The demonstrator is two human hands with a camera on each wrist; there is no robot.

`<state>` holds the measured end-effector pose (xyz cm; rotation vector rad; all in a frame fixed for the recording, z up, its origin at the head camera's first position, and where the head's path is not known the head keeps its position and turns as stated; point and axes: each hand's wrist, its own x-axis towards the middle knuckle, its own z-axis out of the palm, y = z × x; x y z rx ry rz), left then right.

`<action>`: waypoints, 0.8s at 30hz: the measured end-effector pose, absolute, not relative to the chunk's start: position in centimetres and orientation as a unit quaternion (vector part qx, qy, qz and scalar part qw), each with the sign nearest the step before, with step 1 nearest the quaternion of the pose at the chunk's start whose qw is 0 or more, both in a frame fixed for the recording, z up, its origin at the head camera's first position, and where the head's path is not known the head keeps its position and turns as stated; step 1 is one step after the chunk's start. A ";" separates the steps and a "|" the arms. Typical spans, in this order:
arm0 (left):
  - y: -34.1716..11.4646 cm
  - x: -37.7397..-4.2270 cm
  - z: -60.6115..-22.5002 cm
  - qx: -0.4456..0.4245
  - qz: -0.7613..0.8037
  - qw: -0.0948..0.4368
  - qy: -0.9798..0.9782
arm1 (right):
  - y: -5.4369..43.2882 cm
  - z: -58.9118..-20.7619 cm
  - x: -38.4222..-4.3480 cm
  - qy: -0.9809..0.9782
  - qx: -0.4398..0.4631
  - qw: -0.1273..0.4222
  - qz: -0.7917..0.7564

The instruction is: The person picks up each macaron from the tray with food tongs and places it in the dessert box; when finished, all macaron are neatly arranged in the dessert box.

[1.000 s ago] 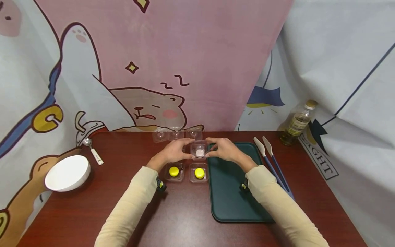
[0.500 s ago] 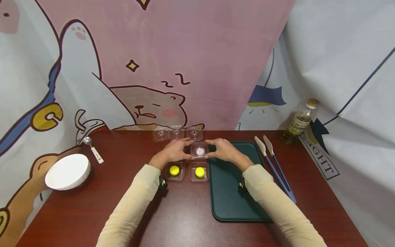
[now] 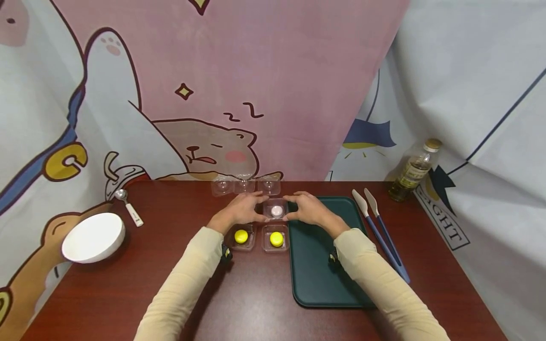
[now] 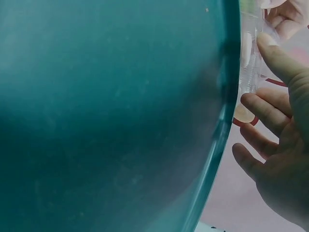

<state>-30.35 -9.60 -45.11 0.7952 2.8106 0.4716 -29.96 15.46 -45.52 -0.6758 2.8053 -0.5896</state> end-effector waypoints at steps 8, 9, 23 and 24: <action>-9.4 -30.3 -45.0 0.262 0.155 0.096 0.948 | 15.2 -45.6 -30.1 0.950 -0.228 0.092 -0.193; -9.3 -30.4 -44.9 0.263 0.154 0.096 0.948 | 15.2 -45.5 -30.1 0.951 -0.226 0.093 -0.192; -8.8 -30.6 -44.5 0.254 0.129 0.119 0.951 | 14.8 -45.3 -30.0 0.955 -0.215 0.099 -0.181; -8.8 -30.7 -44.5 0.253 0.128 0.120 0.951 | 14.7 -45.2 -29.9 0.955 -0.215 0.099 -0.181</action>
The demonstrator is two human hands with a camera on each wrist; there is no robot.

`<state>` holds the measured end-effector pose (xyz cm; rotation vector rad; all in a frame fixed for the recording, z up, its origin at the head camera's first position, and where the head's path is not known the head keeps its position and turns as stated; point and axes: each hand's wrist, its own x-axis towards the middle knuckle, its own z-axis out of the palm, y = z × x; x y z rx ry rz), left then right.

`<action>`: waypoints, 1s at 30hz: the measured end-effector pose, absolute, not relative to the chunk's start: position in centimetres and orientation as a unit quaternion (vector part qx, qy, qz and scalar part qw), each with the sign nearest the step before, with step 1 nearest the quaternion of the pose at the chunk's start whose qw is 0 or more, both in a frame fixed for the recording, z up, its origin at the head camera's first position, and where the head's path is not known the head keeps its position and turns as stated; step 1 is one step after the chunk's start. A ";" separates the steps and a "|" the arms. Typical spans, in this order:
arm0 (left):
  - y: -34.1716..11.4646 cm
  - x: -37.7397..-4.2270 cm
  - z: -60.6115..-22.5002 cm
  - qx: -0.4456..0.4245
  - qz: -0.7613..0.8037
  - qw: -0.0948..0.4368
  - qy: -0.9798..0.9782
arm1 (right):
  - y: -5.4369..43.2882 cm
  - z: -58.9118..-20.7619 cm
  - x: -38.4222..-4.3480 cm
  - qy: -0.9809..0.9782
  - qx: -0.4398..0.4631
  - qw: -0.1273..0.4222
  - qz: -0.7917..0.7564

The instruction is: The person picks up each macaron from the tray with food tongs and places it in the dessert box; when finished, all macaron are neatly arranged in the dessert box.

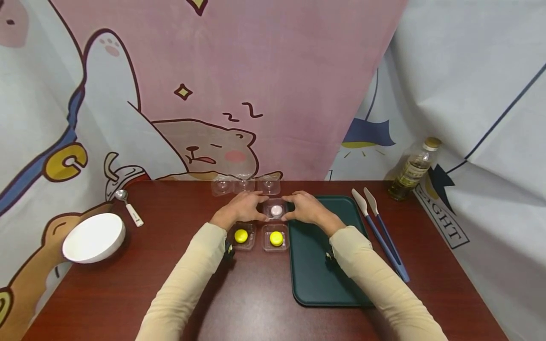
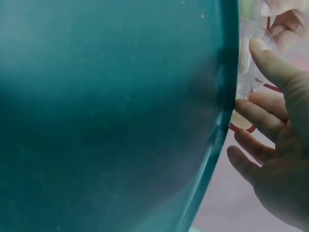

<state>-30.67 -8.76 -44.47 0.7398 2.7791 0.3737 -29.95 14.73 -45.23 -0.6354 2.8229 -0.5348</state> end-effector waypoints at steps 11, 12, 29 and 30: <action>-8.8 -30.5 -44.4 0.252 0.137 0.135 0.948 | 14.6 -45.2 -29.7 0.957 -0.199 0.117 -0.175; -8.9 -30.4 -44.3 0.250 0.140 0.137 0.948 | 14.6 -45.2 -29.7 0.957 -0.199 0.116 -0.175; -10.1 -30.2 -43.9 0.245 0.166 0.118 0.948 | 15.0 -45.3 -29.9 0.951 -0.227 0.096 -0.188; -10.4 -30.2 -43.8 0.246 0.176 0.112 0.947 | 15.1 -45.3 -29.9 0.949 -0.229 0.097 -0.196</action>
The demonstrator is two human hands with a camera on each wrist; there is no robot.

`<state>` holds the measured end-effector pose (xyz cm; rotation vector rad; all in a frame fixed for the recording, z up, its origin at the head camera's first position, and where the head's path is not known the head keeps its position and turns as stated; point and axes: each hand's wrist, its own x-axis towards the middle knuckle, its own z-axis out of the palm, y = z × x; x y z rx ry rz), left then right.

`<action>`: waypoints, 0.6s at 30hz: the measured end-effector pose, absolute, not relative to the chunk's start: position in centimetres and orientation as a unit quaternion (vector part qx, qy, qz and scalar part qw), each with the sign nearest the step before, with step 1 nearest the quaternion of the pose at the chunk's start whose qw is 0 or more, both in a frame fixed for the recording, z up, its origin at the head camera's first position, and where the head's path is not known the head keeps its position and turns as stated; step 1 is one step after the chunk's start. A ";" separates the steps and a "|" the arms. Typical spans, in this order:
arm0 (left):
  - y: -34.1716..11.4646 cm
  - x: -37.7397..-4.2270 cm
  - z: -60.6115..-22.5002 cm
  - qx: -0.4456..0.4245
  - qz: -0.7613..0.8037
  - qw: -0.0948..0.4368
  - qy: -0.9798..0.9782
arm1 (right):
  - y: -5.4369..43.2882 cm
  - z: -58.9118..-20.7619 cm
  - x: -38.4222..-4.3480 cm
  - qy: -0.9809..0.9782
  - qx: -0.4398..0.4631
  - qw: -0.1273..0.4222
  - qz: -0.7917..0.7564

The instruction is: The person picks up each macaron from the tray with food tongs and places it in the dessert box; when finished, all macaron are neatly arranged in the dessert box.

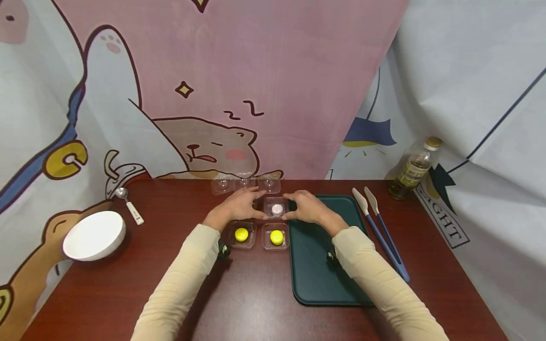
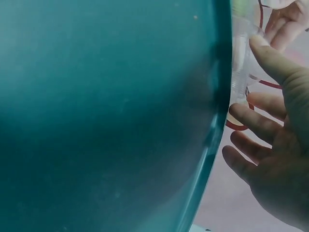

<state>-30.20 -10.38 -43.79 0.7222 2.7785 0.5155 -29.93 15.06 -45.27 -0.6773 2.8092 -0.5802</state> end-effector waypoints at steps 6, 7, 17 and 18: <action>-13.4 -29.8 -43.3 0.241 0.229 0.076 0.940 | 15.4 -44.6 -30.7 0.926 -0.229 0.094 -0.285; -14.0 -29.8 -43.3 0.237 0.238 0.072 0.939 | 15.5 -44.5 -30.9 0.923 -0.222 0.091 -0.300; -18.1 -29.2 -45.4 0.156 0.310 0.093 0.933 | 14.8 -44.1 -33.1 0.925 -0.115 0.068 -0.355; -18.2 -29.2 -45.7 0.151 0.317 0.097 0.931 | 14.6 -44.2 -33.3 0.925 -0.100 0.072 -0.359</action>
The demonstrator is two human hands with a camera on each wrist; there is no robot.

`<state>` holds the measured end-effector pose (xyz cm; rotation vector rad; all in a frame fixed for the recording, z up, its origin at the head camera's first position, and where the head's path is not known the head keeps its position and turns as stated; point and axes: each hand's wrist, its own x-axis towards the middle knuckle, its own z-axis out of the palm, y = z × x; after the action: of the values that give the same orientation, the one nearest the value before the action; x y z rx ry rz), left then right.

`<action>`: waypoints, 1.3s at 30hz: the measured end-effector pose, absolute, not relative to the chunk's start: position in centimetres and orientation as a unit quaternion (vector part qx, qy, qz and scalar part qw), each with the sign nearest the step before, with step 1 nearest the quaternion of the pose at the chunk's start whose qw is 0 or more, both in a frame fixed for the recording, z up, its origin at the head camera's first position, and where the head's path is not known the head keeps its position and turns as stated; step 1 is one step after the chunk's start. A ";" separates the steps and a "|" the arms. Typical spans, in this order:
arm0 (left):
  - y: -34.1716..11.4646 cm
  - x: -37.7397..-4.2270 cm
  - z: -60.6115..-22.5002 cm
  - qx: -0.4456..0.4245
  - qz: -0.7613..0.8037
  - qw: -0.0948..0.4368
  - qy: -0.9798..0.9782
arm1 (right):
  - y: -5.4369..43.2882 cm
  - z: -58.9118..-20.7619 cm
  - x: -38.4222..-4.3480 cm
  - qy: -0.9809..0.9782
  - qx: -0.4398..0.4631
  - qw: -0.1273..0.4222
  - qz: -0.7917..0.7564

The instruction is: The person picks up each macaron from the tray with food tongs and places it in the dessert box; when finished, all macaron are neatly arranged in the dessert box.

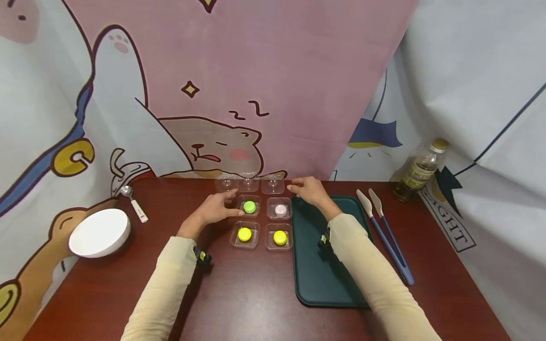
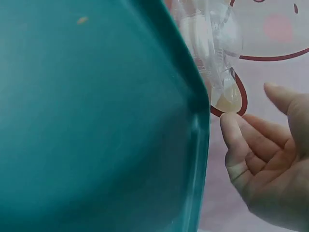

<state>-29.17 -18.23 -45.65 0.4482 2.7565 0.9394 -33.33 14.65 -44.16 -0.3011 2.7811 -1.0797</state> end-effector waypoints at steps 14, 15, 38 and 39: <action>-18.0 -29.3 -46.1 0.146 0.311 0.124 0.931 | 12.9 -45.1 -36.0 0.907 -0.005 0.133 -0.400; -17.9 -29.3 -46.1 0.146 0.307 0.125 0.932 | 12.8 -45.2 -36.1 0.905 -0.003 0.136 -0.403; -16.8 -29.3 -46.0 0.139 0.277 0.076 0.948 | 11.2 -45.6 -37.4 0.916 0.014 0.123 -0.382; -16.8 -29.3 -46.0 0.138 0.278 0.077 0.948 | 11.2 -45.6 -37.3 0.916 0.014 0.120 -0.381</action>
<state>-29.27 -16.84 -46.00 0.4136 2.8402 0.8324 -37.35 11.15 -45.57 0.0408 2.6782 -1.1148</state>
